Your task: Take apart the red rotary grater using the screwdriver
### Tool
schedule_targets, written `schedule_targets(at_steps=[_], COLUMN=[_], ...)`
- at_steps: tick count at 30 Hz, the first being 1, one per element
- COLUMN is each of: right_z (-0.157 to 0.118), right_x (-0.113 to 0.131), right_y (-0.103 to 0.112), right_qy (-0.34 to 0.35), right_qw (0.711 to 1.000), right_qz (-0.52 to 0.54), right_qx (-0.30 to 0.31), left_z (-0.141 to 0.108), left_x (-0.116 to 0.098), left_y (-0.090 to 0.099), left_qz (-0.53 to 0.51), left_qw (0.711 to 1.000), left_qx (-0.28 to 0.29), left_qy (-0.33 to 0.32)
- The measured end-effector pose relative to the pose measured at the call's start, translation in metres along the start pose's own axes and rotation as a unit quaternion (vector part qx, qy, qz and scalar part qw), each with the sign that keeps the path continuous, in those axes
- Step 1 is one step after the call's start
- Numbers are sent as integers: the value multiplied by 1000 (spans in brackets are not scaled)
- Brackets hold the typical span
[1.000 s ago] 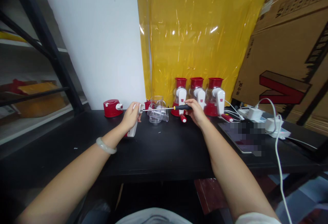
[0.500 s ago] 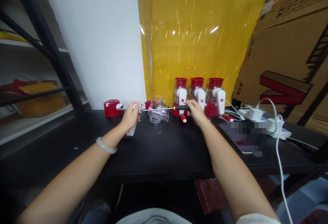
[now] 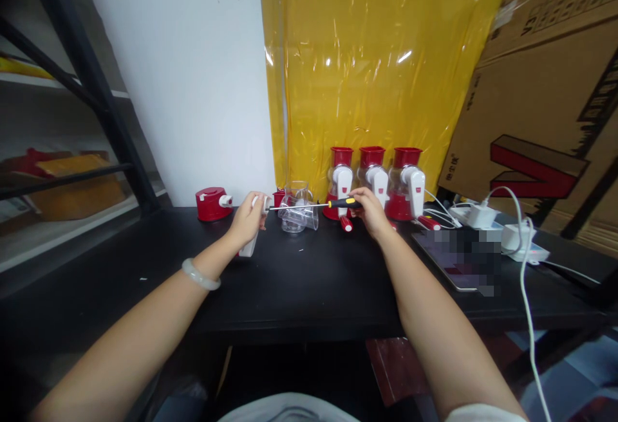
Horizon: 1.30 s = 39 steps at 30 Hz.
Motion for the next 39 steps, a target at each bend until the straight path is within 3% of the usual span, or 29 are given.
schedule_targets(at_steps=[7,17,30,39], right_z=[-3,-2,1,1], right_x=[7,8,3,-3], right_y=[1,4,8,5], right_qy=[21,23,26,4], right_qw=[982,974,979,999], right_qz=[-185,-221,-200,-42], right_qx=[-24,-31,-34,-32], left_z=[0,2,4,3], left_x=[1,5,9,8], left_y=[2,-2,-3,-1], left_qz=[-7,-6,19,24], left_qw=[1000,1000,1000,1000], left_qx=[-6,4,8,4], left_qy=[14,-5,-7,-6])
Point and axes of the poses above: each hand's wrist, its own z-axis towards the middle knuckle, its own y-axis out of the back of the hand, x = y × z, the point moved 10 cm from there along z, towards the middle knuckle, and after that the axes turned 4 degrees about x, right-handed, at the moved point
